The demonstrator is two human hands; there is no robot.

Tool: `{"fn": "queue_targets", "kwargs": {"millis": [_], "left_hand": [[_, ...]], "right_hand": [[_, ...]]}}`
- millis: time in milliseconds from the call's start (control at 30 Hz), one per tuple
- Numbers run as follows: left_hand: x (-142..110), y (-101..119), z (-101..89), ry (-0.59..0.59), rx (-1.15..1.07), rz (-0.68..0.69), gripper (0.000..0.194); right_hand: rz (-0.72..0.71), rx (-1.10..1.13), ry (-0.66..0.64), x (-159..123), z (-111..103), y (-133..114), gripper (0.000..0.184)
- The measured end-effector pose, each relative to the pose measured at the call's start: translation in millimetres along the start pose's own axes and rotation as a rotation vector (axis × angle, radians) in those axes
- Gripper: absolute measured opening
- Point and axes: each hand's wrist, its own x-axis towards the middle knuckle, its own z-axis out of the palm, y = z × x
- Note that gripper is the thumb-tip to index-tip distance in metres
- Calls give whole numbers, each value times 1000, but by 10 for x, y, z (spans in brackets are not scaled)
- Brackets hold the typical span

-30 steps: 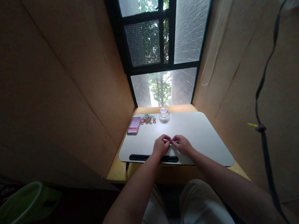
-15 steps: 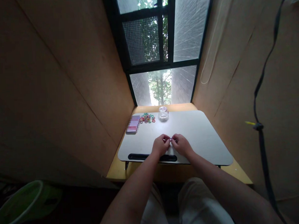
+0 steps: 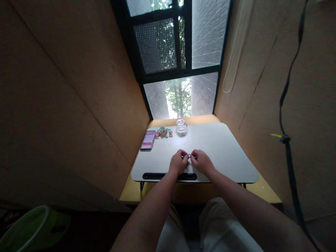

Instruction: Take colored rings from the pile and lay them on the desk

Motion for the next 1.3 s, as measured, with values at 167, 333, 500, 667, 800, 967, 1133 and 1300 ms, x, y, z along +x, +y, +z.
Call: {"fn": "queue_targets", "kwargs": {"millis": [167, 333, 500, 667, 800, 967, 1133, 1300], "left_hand": [[-3, 9, 7, 2, -11, -6, 11], [11, -8, 15, 15, 0, 2, 12], [24, -29, 17, 49, 36, 25, 14], [11, 5, 10, 47, 26, 0, 16], [2, 26, 1, 38, 22, -7, 17], [-11, 39, -4, 7, 5, -1, 17], [-17, 64, -6, -23, -2, 6, 17], [-14, 57, -5, -45, 11, 40, 19]], "right_hand": [[-25, 55, -1, -14, -35, -28, 19], [-57, 51, -11, -16, -29, -23, 28], [-80, 32, -18, -24, -13, -6, 17], [-36, 35, -1, -43, -14, -2, 14], [-25, 37, 3, -39, 1, 22, 12], [-2, 38, 18, -24, 31, 55, 10], [27, 41, 12, -19, 37, 64, 9], [35, 34, 19, -16, 24, 50, 10]]}}
